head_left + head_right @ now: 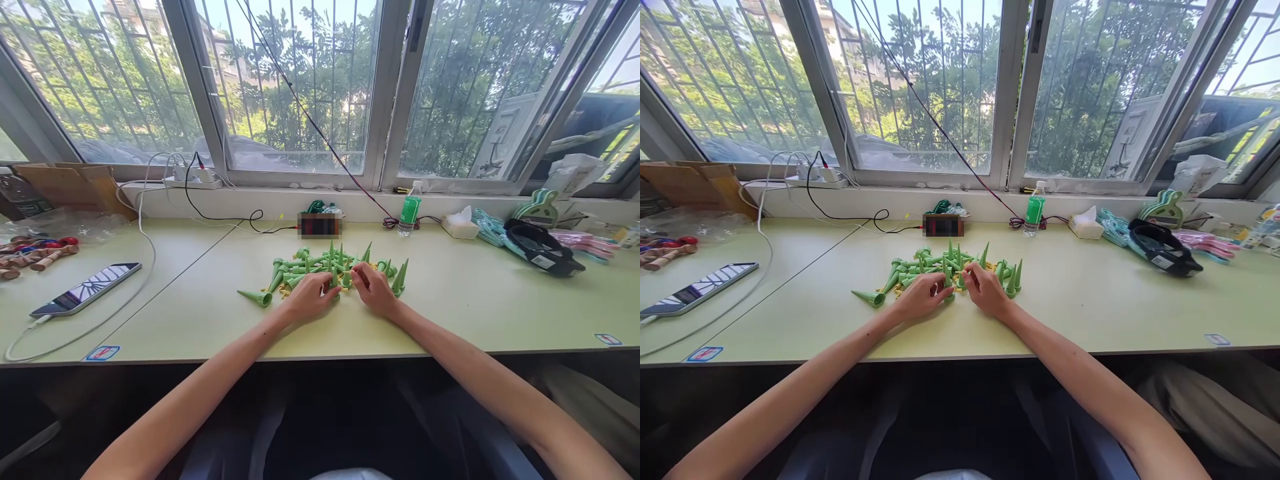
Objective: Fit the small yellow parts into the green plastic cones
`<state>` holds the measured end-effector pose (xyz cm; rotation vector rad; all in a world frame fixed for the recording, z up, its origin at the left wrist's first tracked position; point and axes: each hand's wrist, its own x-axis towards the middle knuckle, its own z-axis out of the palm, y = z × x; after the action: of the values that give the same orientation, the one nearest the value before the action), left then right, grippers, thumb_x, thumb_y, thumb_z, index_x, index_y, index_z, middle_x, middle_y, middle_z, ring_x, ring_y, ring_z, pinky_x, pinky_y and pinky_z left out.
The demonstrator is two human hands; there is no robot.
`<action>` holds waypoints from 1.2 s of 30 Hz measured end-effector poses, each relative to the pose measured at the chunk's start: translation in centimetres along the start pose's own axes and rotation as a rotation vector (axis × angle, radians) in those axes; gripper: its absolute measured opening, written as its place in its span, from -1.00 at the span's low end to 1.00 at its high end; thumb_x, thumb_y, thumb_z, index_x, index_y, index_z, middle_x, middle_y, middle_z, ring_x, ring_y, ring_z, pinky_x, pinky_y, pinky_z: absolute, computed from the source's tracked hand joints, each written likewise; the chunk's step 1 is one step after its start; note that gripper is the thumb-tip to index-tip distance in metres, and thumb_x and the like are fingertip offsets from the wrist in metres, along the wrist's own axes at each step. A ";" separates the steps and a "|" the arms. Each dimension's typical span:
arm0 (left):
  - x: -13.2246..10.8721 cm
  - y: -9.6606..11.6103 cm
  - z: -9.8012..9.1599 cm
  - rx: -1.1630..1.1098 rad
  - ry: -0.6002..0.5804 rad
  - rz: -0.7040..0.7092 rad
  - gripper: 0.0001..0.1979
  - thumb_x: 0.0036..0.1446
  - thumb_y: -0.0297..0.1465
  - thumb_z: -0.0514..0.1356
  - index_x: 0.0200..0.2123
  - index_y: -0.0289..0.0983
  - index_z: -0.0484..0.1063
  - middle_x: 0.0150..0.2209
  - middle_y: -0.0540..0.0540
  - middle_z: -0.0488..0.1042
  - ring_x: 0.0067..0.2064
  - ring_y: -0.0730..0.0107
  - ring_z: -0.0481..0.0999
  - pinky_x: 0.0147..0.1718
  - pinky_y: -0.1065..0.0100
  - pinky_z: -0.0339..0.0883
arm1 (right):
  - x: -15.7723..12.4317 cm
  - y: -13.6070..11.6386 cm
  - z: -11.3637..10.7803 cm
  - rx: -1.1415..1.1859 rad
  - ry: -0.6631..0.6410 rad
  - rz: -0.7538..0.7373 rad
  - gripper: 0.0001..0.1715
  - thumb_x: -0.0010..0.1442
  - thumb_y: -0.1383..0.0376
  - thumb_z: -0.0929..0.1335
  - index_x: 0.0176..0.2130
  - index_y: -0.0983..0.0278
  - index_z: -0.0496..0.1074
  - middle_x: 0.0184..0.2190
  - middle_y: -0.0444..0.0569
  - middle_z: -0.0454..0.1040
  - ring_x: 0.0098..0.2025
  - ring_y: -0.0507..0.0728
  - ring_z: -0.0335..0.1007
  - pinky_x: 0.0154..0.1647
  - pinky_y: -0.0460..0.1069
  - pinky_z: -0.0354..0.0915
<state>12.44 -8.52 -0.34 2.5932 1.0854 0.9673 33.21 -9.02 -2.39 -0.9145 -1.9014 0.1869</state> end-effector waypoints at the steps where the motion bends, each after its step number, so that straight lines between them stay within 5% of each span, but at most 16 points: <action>1: 0.0 -0.1 0.1 0.000 -0.002 0.002 -0.69 0.20 -0.29 0.18 -0.54 -0.27 0.24 -0.57 0.04 0.32 -0.54 0.48 0.23 -0.50 0.39 0.06 | 0.0 -0.1 0.0 0.004 0.000 0.000 -0.80 0.37 0.19 0.21 -0.22 0.24 0.31 -0.59 -0.22 0.25 -0.59 0.00 0.09 -0.49 -0.09 0.08; 19: 0.1 -0.6 0.3 -0.049 -0.102 -0.045 -0.71 0.23 -0.29 0.13 -0.50 -0.26 0.18 -0.53 0.04 0.30 -0.50 0.46 0.23 -0.47 0.38 0.07 | 0.2 -0.1 -0.1 0.017 -0.008 0.016 -0.80 0.38 0.18 0.20 -0.21 0.24 0.30 -0.60 -0.24 0.20 -0.60 -0.01 0.06 -0.50 -0.08 0.04; 36: 0.5 -0.6 0.1 -0.074 0.109 -0.015 -0.76 0.32 -0.35 0.01 -0.43 -0.22 0.07 -0.43 0.01 0.23 -0.41 0.41 0.23 -0.39 0.36 0.12 | 0.2 -0.2 -0.2 0.022 -0.022 0.008 -0.81 0.38 0.19 0.21 -0.20 0.25 0.31 -0.61 -0.25 0.19 -0.60 -0.01 0.06 -0.50 -0.08 0.02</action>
<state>12.40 -7.78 -0.40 2.4961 1.0717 1.1347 33.22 -9.01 -2.06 -0.9091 -1.9126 0.2237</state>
